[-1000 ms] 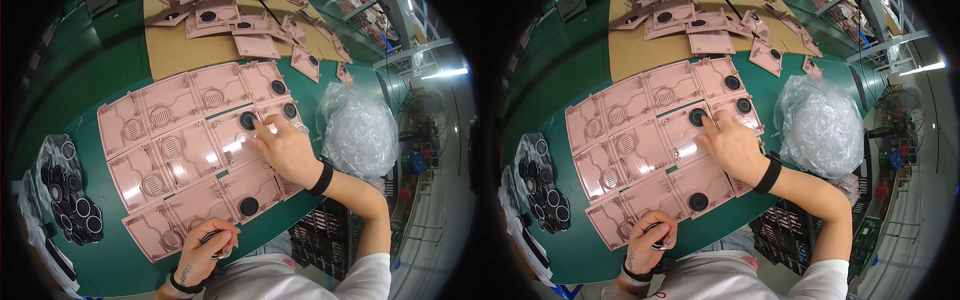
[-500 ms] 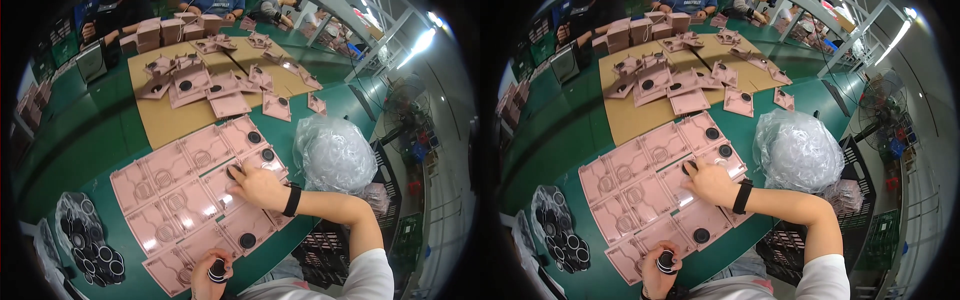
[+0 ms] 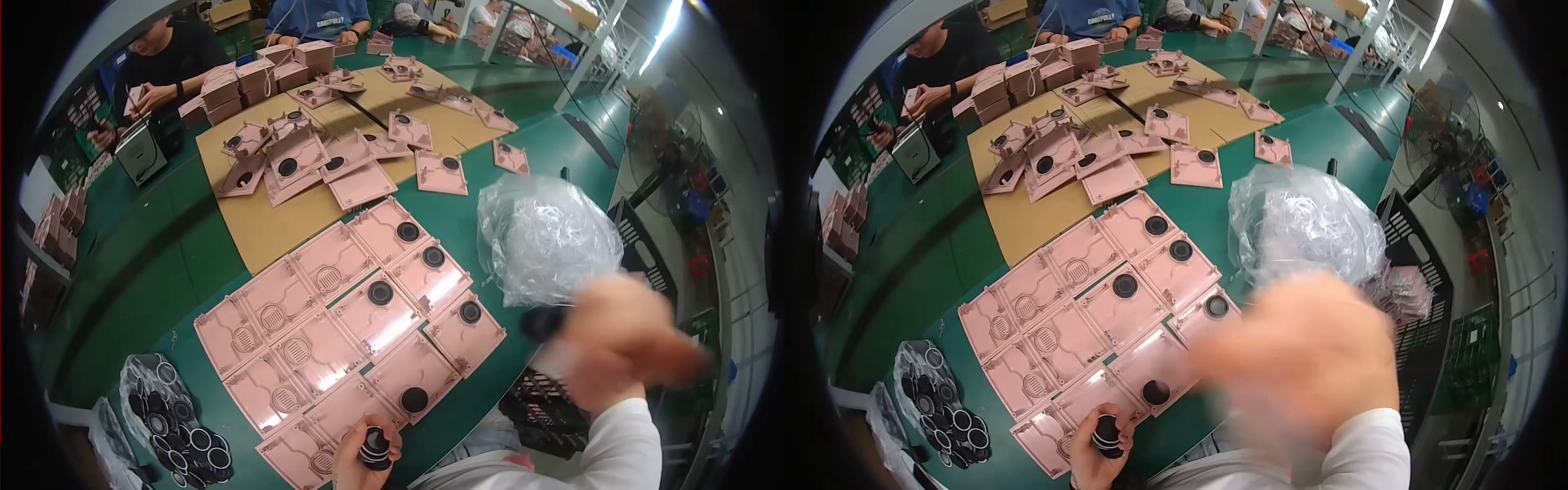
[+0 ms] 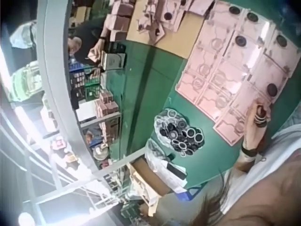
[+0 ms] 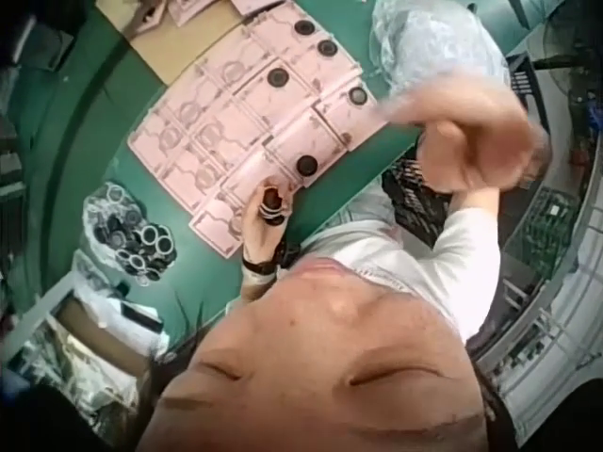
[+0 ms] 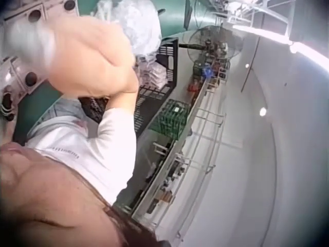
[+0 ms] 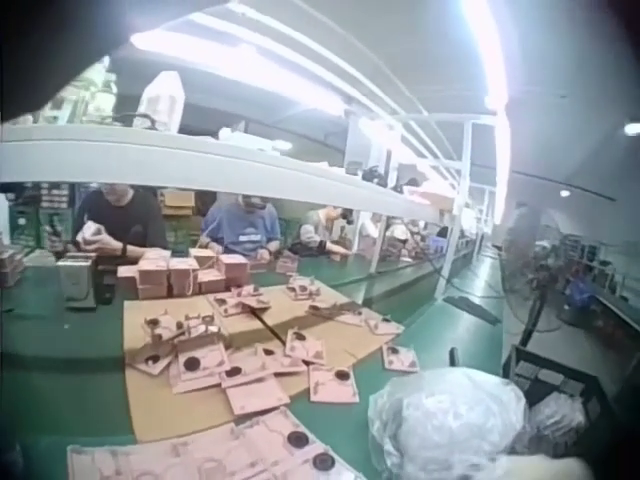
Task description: The person arranges pink plastic panels on the table, peels the adhesive backing from small black speakers, and presses them into circular recesses on the panels.
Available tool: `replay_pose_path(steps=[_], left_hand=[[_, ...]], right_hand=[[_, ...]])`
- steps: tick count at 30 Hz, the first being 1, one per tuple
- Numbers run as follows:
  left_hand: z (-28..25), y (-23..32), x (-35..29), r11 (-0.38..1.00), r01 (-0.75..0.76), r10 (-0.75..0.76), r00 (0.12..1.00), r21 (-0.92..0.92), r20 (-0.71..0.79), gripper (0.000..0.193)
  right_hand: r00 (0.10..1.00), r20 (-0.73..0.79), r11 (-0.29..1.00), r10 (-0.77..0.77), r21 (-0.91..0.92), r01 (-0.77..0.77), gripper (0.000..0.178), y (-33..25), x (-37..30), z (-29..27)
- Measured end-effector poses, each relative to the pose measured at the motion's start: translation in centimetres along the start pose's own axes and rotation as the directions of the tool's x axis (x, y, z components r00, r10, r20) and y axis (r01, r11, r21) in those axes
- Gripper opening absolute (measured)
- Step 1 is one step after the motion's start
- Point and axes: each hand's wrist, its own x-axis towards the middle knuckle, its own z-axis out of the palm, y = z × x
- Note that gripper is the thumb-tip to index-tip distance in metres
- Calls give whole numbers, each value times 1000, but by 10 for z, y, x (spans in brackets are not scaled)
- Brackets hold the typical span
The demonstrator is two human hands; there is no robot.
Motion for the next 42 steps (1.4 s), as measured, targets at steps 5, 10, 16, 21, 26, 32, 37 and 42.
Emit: replay_pose_path(steps=[5, 10, 16, 21, 26, 32, 37, 42], left_hand=[[15, -9, 10, 992, 102, -101, 995, 75, -24, 24], [12, -17, 14, 995, 95, -95, 995, -10, -9, 27], [8, -26, 17, 999, 1, -8, 990, 49, 143, 38], [61, -18, 22, 960, -65, 57, 998, 271, 38, 29], [101, 0, 31, 854, -245, 278, 961, 459, -4, 31], [128, -10, 46, 738, -294, 359, 933, 607, 15, 31], [118, -12, 54, 737, -330, 274, 944, 590, 185, 29], [118, -20, 52, 498, -323, 401, 909, 805, 116, 26]], right_hand=[[910, -33, 905, -414, -123, 407, 21, -55, 0, -28], [646, -41, 606, -762, -399, 688, 38, -60, -4, -20], [231, -56, 225, -971, -526, 820, 44, -61, -32, -14], [732, -69, 703, -678, -349, 619, 11, -19, -105, -10], [912, -144, 924, 383, 63, -378, 7, 20, -51, 29], [990, 51, 982, 132, -141, -123, 22, 41, -57, 27], [952, 20, 950, 306, 61, -307, 20, 49, -68, 22], [619, 126, 430, 775, 612, -663, 17, 48, -65, 22]])
